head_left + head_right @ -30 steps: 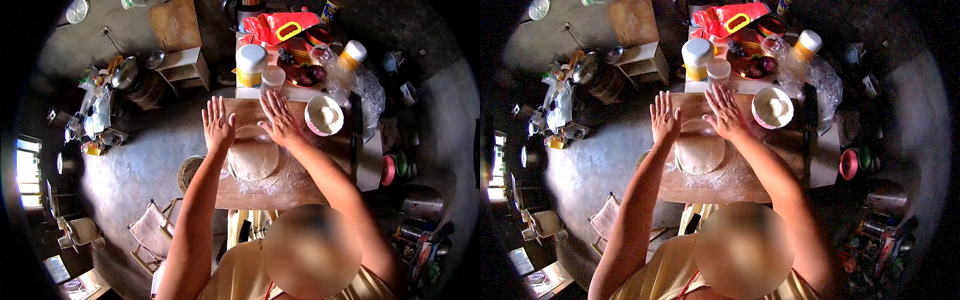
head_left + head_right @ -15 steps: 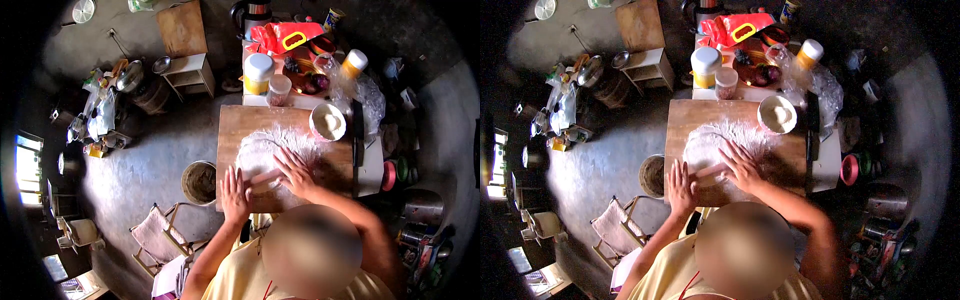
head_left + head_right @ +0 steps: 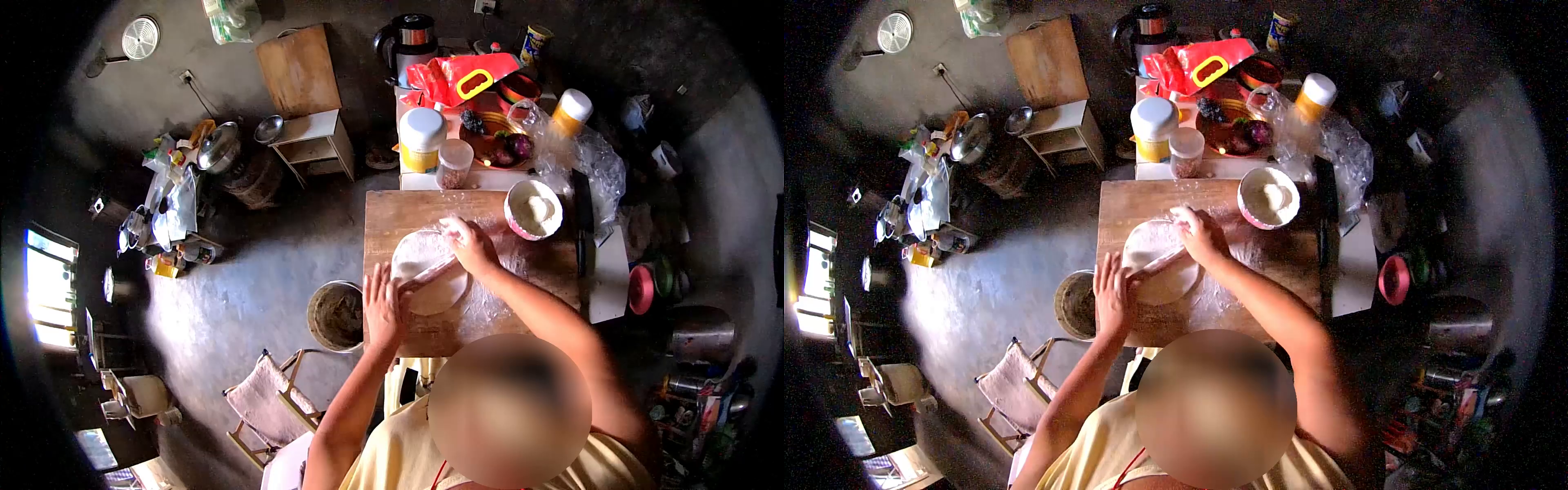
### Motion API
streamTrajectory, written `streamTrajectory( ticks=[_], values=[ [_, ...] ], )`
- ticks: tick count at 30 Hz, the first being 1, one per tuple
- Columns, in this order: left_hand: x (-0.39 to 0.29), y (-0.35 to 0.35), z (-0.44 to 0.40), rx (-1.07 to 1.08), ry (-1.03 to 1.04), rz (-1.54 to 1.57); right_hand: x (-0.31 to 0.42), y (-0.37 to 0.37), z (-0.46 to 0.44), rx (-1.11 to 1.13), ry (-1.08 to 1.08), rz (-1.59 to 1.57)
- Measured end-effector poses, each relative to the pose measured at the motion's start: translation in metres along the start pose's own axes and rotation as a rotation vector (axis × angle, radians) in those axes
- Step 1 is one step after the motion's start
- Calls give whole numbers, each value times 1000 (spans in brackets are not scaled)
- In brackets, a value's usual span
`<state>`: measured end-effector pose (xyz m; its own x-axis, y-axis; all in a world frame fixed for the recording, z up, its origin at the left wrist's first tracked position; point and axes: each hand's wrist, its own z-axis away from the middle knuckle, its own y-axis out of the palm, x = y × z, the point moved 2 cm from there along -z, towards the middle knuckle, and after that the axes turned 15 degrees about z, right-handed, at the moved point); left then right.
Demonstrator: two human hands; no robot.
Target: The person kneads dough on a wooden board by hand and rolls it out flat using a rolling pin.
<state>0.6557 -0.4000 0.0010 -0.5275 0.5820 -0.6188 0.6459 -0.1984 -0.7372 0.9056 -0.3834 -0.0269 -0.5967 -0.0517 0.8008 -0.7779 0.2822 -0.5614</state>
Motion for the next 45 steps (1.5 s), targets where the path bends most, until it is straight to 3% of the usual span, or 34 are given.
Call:
streamTrajectory(
  ticks=[3, 5, 7, 9, 14, 16, 17, 18, 20, 21, 22, 23, 26, 33, 38, 40, 44, 45],
  values=[
    [-28, -14, 8, -40, -2, 36, 26, -2, -26, 9, 119, 33],
    [-28, -14, 6, 36, -104, 2, 44, -6, -39, 261, -19, 536],
    [-25, -16, 7, 33, -63, -51, 48, -6, -41, 264, -17, 565],
    [-27, -17, 10, 34, -22, -94, 44, -15, -35, 423, 240, 435],
    [-39, -31, 28, 135, 0, 48, -5, -41, 48, 266, 382, 481],
    [-41, -26, 32, 181, 26, 120, 31, -65, 72, 284, 512, 618],
    [-41, -21, 31, 186, 25, 128, 16, -62, 89, 179, 345, 572],
    [-38, -16, 29, 174, 38, 138, 60, -70, 87, 259, 479, 439],
    [-34, -5, 20, 168, 12, 102, 72, -62, 90, 188, 264, 496],
    [-25, 4, 17, 164, -47, 18, 44, -46, 100, 41, -84, 673],
    [-27, 4, 7, 104, -3, -13, 50, -49, 94, 179, -83, 826],
    [-26, 4, -5, 44, 40, -46, 49, -47, 84, 154, -126, 870],
    [-7, 13, -46, -68, -160, -99, 43, -43, 39, 71, -157, 844],
    [12, 2, -137, -289, -13, -214, 43, -44, -62, 21, -483, 796],
    [14, 7, -131, -194, -53, -229, 38, -45, -56, 62, -456, 852],
    [0, 14, -95, -42, -67, -211, 35, -48, -17, 15, -368, 816],
    [-51, 8, -16, 151, -85, -105, 27, -45, 89, 128, -202, 883],
    [-57, 7, 5, 230, -124, -20, 39, -56, 108, 190, -161, 762]
  ],
)
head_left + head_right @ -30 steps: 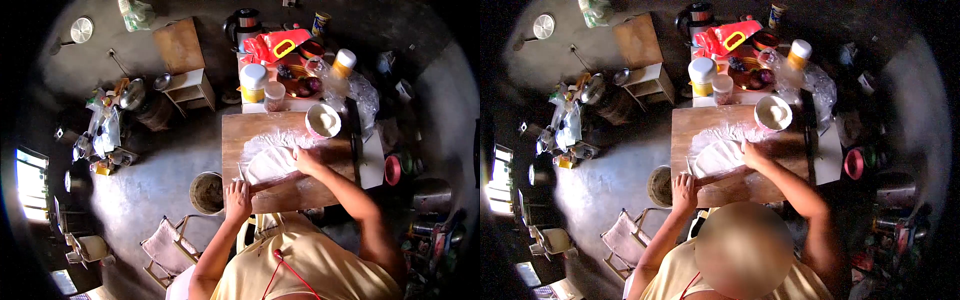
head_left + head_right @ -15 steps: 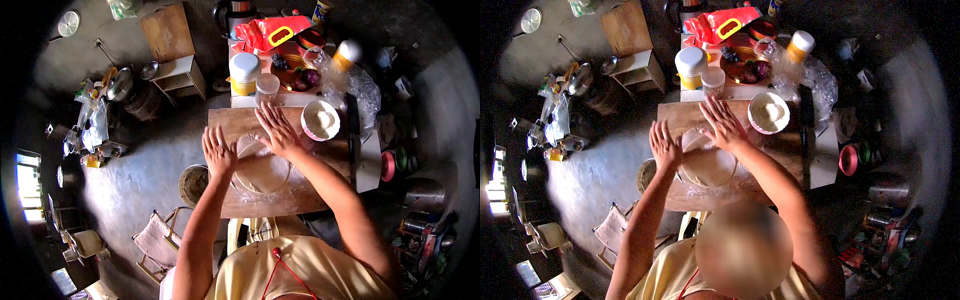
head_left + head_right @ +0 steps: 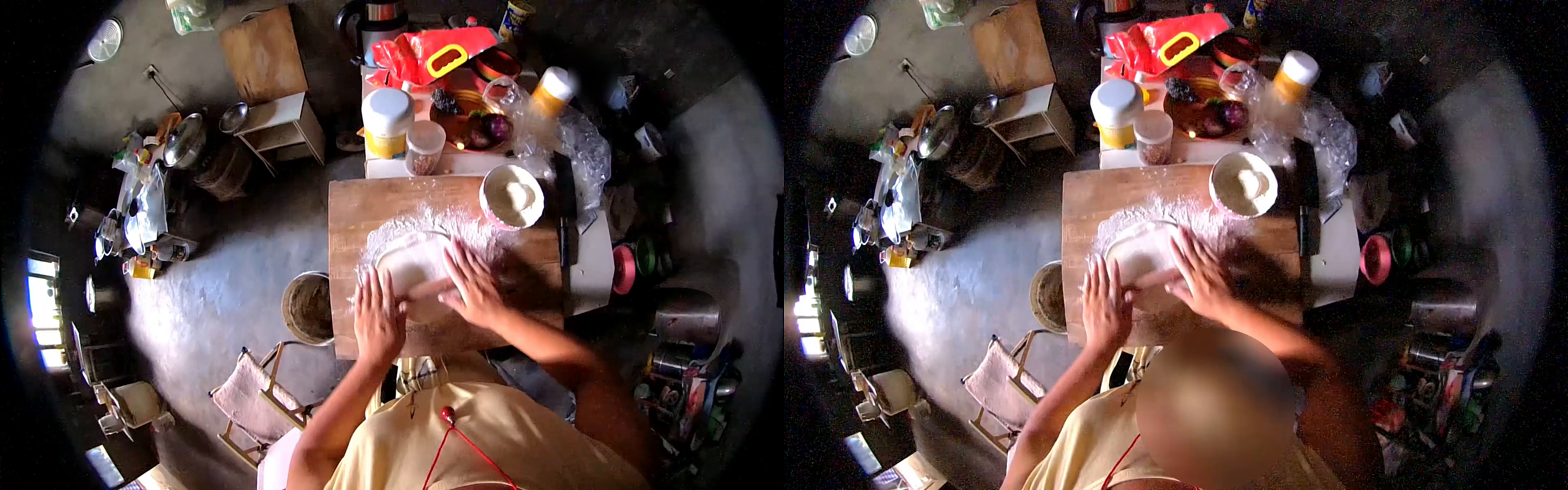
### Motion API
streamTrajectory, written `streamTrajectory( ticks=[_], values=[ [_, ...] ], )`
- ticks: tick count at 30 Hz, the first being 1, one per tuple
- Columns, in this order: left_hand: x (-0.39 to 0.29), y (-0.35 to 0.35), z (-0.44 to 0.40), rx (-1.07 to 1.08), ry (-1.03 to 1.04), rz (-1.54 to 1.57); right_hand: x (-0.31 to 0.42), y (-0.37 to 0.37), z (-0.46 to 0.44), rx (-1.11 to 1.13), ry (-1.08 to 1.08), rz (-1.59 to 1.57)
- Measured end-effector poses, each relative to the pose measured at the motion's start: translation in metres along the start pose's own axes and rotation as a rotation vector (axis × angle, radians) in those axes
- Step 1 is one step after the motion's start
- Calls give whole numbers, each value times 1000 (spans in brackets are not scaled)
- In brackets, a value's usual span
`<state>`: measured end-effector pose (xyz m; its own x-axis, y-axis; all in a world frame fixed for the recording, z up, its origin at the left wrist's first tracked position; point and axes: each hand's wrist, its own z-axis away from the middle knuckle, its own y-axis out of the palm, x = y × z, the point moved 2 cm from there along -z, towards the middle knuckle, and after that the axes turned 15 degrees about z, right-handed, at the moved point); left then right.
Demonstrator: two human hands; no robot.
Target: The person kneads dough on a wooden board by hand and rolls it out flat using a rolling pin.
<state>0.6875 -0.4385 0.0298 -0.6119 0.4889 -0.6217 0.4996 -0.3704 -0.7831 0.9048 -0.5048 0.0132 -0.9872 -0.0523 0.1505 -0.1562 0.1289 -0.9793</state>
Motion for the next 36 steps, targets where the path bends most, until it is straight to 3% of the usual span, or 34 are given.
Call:
streamTrajectory(
  ticks=[4, 8, 10, 12, 14, 15, 16, 18, 22, 24, 26, 30, 33, 36],
  values=[
    [-14, -7, 32, 125, 4, 68, 9, -19, 33, 56, -22, -84],
    [-7, -8, -32, -56, 26, -154, -2, -1, -29, 88, 47, -30],
    [15, -7, -60, -102, 69, -124, -12, 5, -60, 69, 39, 52],
    [20, -9, -77, -135, 131, -196, -16, 18, -76, -113, 33, -12],
    [24, -6, -78, -92, 149, -200, 0, 46, -80, -259, 64, -425],
    [22, -6, -72, -81, 185, -180, 14, -8, -67, -288, 143, -405],
    [21, -4, -64, -43, 176, -164, 14, -8, -57, -410, 124, -363],
    [21, 0, -45, -64, 237, -75, 22, 20, -40, -444, 428, -1293],
    [7, -8, -26, -9, 253, 66, -30, -10, 4, -207, 1033, -1443],
    [7, -7, -24, -24, 274, 49, -51, -20, 3, -274, 1083, -1456],
    [6, -6, -21, -38, 289, 31, -75, -15, -4, -318, 978, -1668],
    [6, -2, -18, -95, 288, 43, -92, 8, -22, -434, 1029, -1917],
    [0, -8, -10, -191, 276, -37, -112, 28, -26, -484, 887, -1860],
    [2, -23, 4, -218, 195, -9, -131, 37, -21, -402, 1026, -1883]
  ],
)
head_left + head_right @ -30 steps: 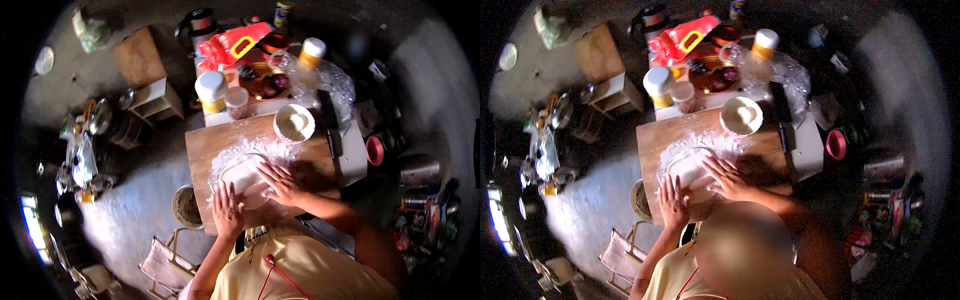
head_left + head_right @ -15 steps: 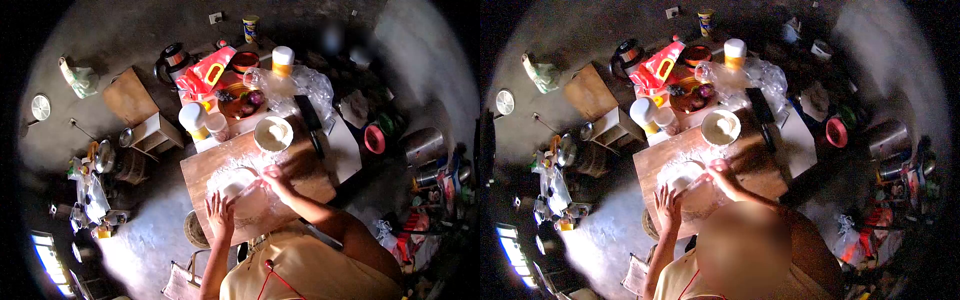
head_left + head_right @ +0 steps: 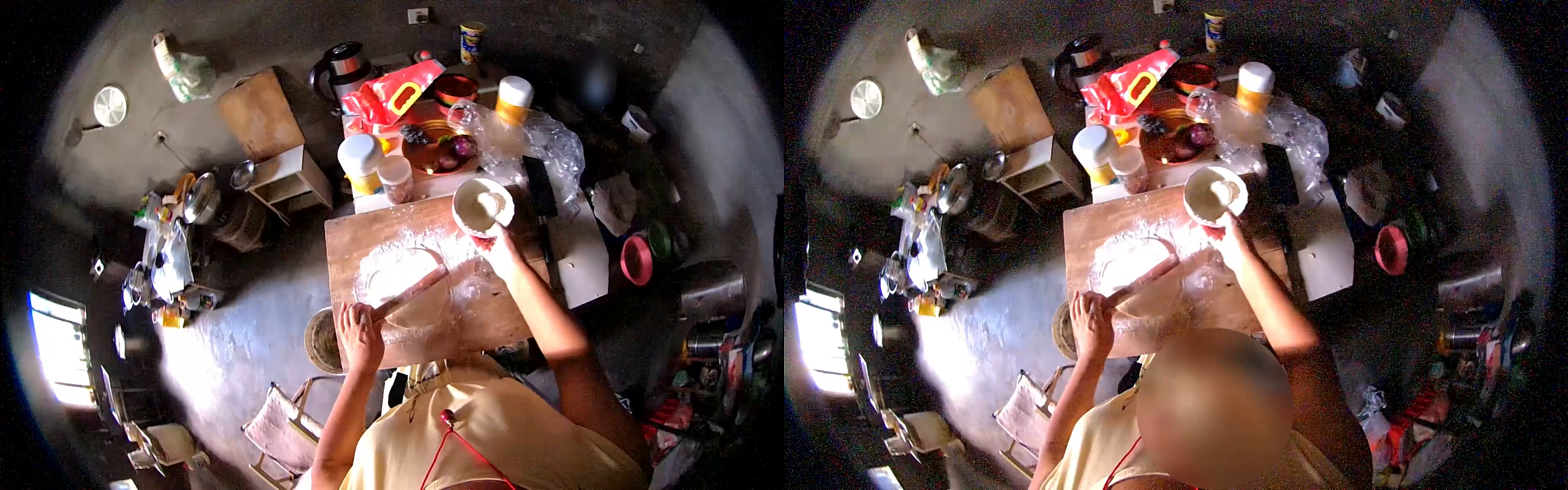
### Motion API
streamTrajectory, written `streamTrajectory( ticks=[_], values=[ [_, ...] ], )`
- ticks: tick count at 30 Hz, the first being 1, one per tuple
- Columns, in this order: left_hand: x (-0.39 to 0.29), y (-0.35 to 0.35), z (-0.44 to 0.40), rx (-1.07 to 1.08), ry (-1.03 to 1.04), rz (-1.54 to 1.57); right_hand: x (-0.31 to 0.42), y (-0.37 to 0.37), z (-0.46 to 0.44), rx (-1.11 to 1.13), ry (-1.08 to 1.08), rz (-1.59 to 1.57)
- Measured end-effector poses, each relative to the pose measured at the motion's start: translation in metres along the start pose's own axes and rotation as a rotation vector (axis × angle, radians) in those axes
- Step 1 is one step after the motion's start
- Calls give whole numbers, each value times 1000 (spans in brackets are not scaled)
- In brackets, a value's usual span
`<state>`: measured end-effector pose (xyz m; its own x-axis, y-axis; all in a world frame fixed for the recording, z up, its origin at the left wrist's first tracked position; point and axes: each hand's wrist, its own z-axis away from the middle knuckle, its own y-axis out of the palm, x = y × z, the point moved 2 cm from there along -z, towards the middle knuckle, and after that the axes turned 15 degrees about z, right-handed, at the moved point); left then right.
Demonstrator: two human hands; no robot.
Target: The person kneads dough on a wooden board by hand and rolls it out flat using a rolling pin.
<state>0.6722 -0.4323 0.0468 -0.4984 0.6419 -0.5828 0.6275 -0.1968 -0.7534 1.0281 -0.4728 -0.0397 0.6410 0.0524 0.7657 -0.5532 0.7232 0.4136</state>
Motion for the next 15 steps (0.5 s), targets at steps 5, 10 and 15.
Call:
streamTrajectory(
  ticks=[5, 10, 15],
  values=[
    [22, -16, 27, -89, -199, -38, 33, -30, 11, 55, 58, 154],
    [24, -31, 38, -200, -262, -9, 31, 6, 68, 26, 89, 474],
    [21, -37, 40, -243, -308, 61, -25, 63, 68, 220, -160, 1104]
  ],
)
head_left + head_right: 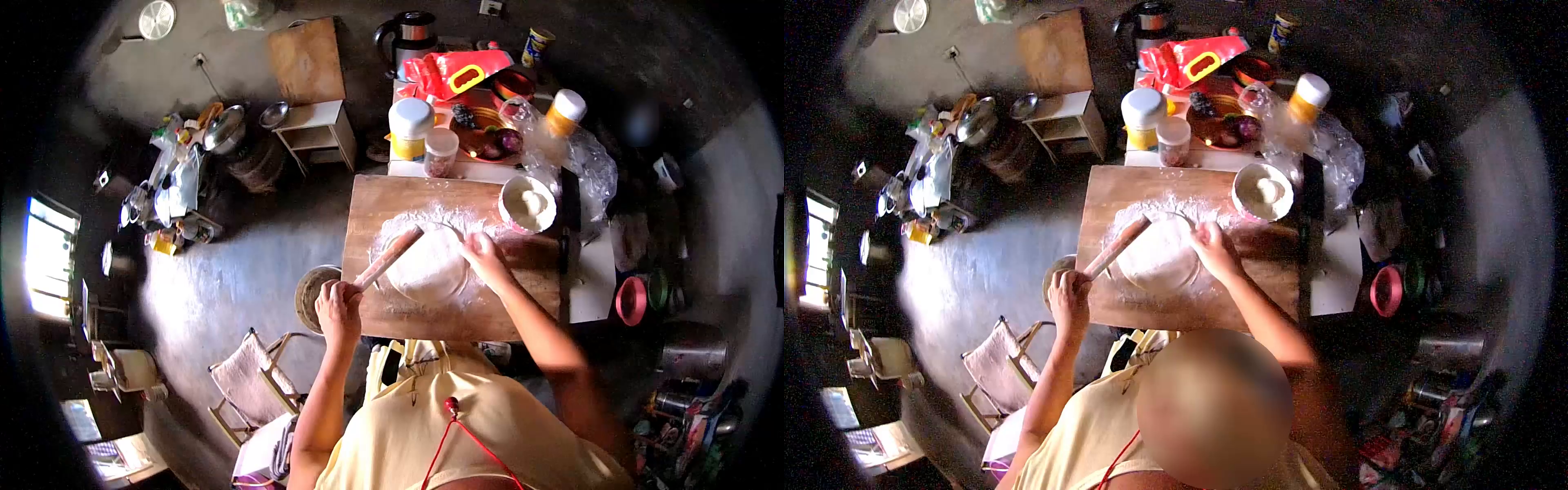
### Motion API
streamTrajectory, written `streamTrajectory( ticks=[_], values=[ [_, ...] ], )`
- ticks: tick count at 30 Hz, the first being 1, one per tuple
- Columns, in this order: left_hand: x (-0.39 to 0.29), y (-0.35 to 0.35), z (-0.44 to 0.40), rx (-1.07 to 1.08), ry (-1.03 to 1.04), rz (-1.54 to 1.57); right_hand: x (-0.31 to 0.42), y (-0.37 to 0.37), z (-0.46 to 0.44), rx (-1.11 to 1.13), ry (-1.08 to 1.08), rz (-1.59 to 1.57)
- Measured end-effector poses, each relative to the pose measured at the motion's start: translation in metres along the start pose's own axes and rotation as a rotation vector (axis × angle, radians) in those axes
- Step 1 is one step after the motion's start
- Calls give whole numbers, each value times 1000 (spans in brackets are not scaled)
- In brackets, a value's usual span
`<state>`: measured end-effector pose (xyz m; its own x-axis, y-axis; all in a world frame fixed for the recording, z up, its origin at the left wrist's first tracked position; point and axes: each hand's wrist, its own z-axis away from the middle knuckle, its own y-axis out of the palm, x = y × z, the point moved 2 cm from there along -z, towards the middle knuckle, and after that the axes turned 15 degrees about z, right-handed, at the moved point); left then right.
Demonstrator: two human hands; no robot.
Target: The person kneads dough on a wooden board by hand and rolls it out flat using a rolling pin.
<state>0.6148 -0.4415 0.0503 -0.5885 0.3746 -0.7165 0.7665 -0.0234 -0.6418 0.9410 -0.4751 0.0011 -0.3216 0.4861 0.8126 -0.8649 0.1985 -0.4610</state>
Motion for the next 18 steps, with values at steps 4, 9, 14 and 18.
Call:
streamTrajectory(
  ticks=[4, 9, 14, 18],
  values=[
    [-1, -1, 1, -19, -9, 56, 19, 31, -30, -175, 66, 445],
    [3, -9, 7, -48, -42, 103, 21, 29, -30, -322, -345, 667],
    [14, -19, 11, -34, -60, 159, 48, 33, -44, -8, -326, 465],
    [13, -23, 5, 7, -57, 186, 7, 35, -74, -348, -278, 168]
  ],
)
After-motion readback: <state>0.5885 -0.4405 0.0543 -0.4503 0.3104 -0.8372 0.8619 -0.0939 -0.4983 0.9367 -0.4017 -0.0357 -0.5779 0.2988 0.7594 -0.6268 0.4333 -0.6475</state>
